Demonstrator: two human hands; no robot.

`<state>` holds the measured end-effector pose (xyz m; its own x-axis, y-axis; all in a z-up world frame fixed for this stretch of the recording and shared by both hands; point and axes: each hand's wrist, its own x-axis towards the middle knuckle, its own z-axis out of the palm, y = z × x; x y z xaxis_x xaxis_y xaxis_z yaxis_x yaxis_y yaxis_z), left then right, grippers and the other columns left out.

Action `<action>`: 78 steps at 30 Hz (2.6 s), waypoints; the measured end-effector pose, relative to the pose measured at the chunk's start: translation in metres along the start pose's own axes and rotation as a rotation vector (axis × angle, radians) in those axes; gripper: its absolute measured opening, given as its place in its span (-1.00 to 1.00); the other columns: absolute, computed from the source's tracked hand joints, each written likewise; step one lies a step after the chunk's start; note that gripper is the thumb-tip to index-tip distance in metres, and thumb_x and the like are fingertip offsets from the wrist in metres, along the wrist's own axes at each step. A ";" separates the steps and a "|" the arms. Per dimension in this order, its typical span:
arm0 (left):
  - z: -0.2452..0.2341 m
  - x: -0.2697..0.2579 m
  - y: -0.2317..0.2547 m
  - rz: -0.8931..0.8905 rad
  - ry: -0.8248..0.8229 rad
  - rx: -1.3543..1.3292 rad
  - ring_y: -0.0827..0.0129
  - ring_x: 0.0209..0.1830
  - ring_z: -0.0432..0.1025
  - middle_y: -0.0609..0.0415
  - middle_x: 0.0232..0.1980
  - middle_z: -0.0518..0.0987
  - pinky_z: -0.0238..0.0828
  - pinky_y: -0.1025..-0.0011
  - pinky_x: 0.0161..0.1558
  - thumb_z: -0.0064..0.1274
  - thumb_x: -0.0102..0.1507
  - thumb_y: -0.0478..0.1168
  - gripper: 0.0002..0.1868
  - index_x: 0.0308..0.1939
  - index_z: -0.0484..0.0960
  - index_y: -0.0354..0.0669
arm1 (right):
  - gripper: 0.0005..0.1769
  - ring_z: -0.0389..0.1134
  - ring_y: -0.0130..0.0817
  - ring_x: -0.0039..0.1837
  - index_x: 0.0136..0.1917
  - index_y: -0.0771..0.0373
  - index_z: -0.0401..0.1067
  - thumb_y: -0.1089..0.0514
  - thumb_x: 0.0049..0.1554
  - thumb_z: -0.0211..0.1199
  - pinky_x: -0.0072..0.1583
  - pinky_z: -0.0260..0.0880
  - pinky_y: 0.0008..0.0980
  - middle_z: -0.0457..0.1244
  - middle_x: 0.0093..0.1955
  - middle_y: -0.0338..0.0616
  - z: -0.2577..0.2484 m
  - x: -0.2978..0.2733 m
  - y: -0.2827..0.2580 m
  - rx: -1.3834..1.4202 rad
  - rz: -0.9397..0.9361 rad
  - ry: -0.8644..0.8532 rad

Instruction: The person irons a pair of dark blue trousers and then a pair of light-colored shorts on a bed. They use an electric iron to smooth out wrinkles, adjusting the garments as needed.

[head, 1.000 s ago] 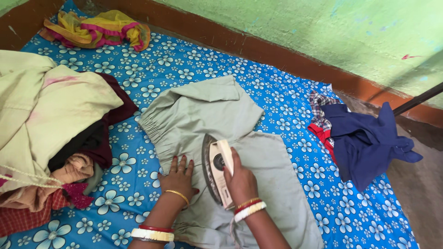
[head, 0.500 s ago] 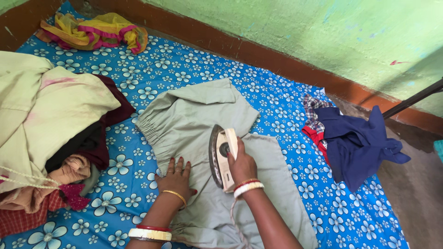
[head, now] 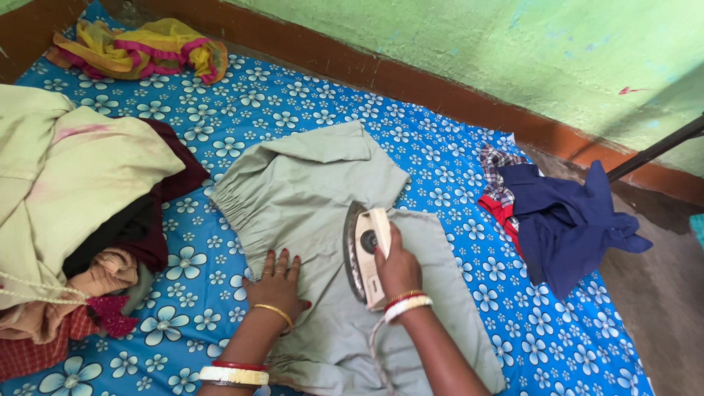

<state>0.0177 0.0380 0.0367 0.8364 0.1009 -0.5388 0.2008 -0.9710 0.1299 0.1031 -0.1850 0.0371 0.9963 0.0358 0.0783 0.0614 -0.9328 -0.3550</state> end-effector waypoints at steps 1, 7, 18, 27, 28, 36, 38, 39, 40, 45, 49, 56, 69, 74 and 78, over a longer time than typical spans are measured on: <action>0.001 0.000 -0.001 0.000 0.000 -0.002 0.26 0.72 -0.45 0.27 0.73 -0.33 -0.11 -0.40 0.43 0.11 0.23 0.36 0.09 0.65 -0.23 0.30 | -0.25 0.43 0.26 -0.12 0.56 0.00 0.01 -0.01 0.17 0.22 -0.06 0.42 0.15 0.39 -0.18 0.22 0.002 0.009 0.002 0.004 0.002 0.014; 0.003 0.002 -0.001 0.007 0.019 -0.007 0.28 0.72 -0.43 0.27 0.73 -0.31 -0.09 -0.40 0.43 0.11 0.23 0.36 0.09 0.65 -0.21 0.30 | -0.28 0.43 0.27 -0.07 0.55 -0.01 0.05 -0.01 0.19 0.22 -0.01 0.42 0.14 0.39 -0.14 0.26 0.006 0.045 0.012 0.008 0.060 0.039; 0.004 0.003 -0.001 0.000 0.015 -0.018 0.27 0.72 -0.46 0.28 0.73 -0.33 -0.13 -0.42 0.43 0.12 0.23 0.36 0.08 0.64 -0.20 0.31 | -0.25 0.44 0.27 -0.07 0.56 -0.03 0.00 -0.01 0.17 0.20 -0.02 0.42 0.13 0.40 -0.15 0.25 -0.012 -0.027 0.015 0.034 0.108 0.001; 0.003 -0.002 -0.001 0.012 0.027 0.013 0.27 0.72 -0.44 0.27 0.73 -0.31 -0.10 -0.43 0.41 0.12 0.23 0.35 0.08 0.64 -0.21 0.32 | -0.31 0.43 0.28 -0.08 0.53 0.03 0.04 -0.04 0.20 0.18 -0.03 0.42 0.16 0.39 -0.15 0.24 -0.003 0.026 0.020 -0.015 0.084 0.062; 0.003 -0.002 0.000 0.016 0.024 0.011 0.27 0.72 -0.44 0.28 0.73 -0.31 -0.11 -0.44 0.41 0.12 0.23 0.35 0.08 0.64 -0.21 0.33 | -0.30 0.43 0.29 -0.06 0.53 0.03 0.04 -0.05 0.20 0.19 -0.01 0.42 0.16 0.39 -0.14 0.25 -0.001 0.035 0.023 -0.018 0.095 0.064; -0.002 -0.004 0.001 0.018 -0.009 0.001 0.28 0.72 -0.46 0.28 0.73 -0.35 -0.11 -0.45 0.41 0.11 0.24 0.35 0.09 0.64 -0.25 0.33 | -0.27 0.41 0.34 0.07 0.55 0.11 0.02 -0.04 0.22 0.20 0.12 0.41 0.11 0.36 -0.01 0.41 0.005 0.116 0.051 -0.033 0.239 0.095; -0.004 -0.003 0.001 0.018 -0.014 -0.006 0.28 0.72 -0.47 0.27 0.73 -0.36 -0.12 -0.46 0.41 0.11 0.24 0.35 0.09 0.64 -0.25 0.32 | -0.27 0.41 0.35 0.07 0.54 0.13 0.03 -0.02 0.21 0.21 0.12 0.40 0.12 0.37 -0.01 0.41 0.002 0.123 0.060 -0.005 0.207 0.092; -0.005 -0.002 0.002 0.017 -0.024 -0.015 0.27 0.72 -0.47 0.27 0.73 -0.37 -0.13 -0.47 0.41 0.11 0.24 0.34 0.09 0.64 -0.26 0.32 | -0.28 0.42 0.35 0.07 0.53 0.14 0.03 -0.01 0.20 0.21 0.13 0.40 0.12 0.37 -0.02 0.41 0.001 0.125 0.062 0.010 0.187 0.090; -0.004 -0.002 0.002 0.014 -0.037 -0.025 0.27 0.72 -0.48 0.26 0.73 -0.38 -0.13 -0.48 0.41 0.11 0.24 0.34 0.09 0.65 -0.26 0.32 | -0.28 0.41 0.36 0.06 0.53 0.15 0.03 -0.02 0.20 0.21 0.11 0.40 0.13 0.37 -0.03 0.41 0.001 0.122 0.064 0.003 0.188 0.086; 0.001 -0.001 0.001 0.016 -0.007 -0.028 0.25 0.72 -0.48 0.26 0.73 -0.38 -0.14 -0.48 0.40 0.12 0.23 0.34 0.11 0.64 -0.25 0.30 | -0.26 0.43 0.34 -0.01 0.54 0.10 0.00 -0.05 0.20 0.21 0.02 0.42 0.16 0.38 -0.08 0.36 -0.004 0.062 0.062 -0.037 0.202 0.087; 0.002 0.001 0.002 0.007 -0.005 -0.017 0.26 0.72 -0.48 0.27 0.73 -0.36 -0.17 -0.50 0.40 0.12 0.23 0.35 0.11 0.64 -0.25 0.32 | -0.25 0.43 0.33 -0.04 0.54 0.04 -0.01 -0.05 0.18 0.21 0.01 0.42 0.16 0.38 -0.12 0.34 -0.016 0.010 0.059 -0.054 0.230 0.044; 0.004 0.000 0.001 0.012 0.011 0.016 0.27 0.72 -0.46 0.27 0.73 -0.34 -0.15 -0.47 0.41 0.11 0.23 0.36 0.11 0.64 -0.26 0.31 | -0.26 0.43 0.32 -0.03 0.54 0.04 0.01 -0.03 0.18 0.21 0.03 0.42 0.15 0.39 -0.10 0.31 -0.019 0.022 0.062 -0.031 0.206 0.071; -0.003 -0.001 0.002 0.018 -0.018 -0.013 0.26 0.72 -0.46 0.27 0.73 -0.38 -0.13 -0.49 0.40 0.11 0.24 0.34 0.09 0.65 -0.25 0.31 | -0.28 0.41 0.37 0.04 0.52 0.13 0.01 -0.02 0.20 0.23 0.09 0.42 0.14 0.37 -0.02 0.40 -0.012 0.082 0.084 0.016 0.217 0.053; -0.001 0.001 -0.002 0.029 0.003 -0.033 0.28 0.72 -0.43 0.29 0.73 -0.35 -0.11 -0.45 0.41 0.13 0.23 0.32 0.07 0.64 -0.20 0.34 | -0.24 0.41 0.39 -0.01 0.52 0.04 -0.01 -0.06 0.16 0.25 0.04 0.42 0.18 0.37 -0.05 0.36 -0.011 0.020 0.092 -0.023 0.164 0.086; 0.002 0.002 -0.003 0.033 0.033 -0.009 0.28 0.72 -0.39 0.28 0.73 -0.31 -0.07 -0.43 0.41 0.13 0.23 0.33 0.06 0.63 -0.16 0.35 | -0.23 0.42 0.36 -0.05 0.54 -0.08 -0.04 -0.07 0.16 0.23 0.01 0.42 0.18 0.39 -0.11 0.32 -0.023 -0.045 0.080 -0.026 0.254 -0.014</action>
<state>0.0175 0.0412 0.0339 0.8589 0.0764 -0.5065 0.1778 -0.9718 0.1549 0.0622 -0.2698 0.0264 0.9802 -0.1964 -0.0237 -0.1928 -0.9213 -0.3376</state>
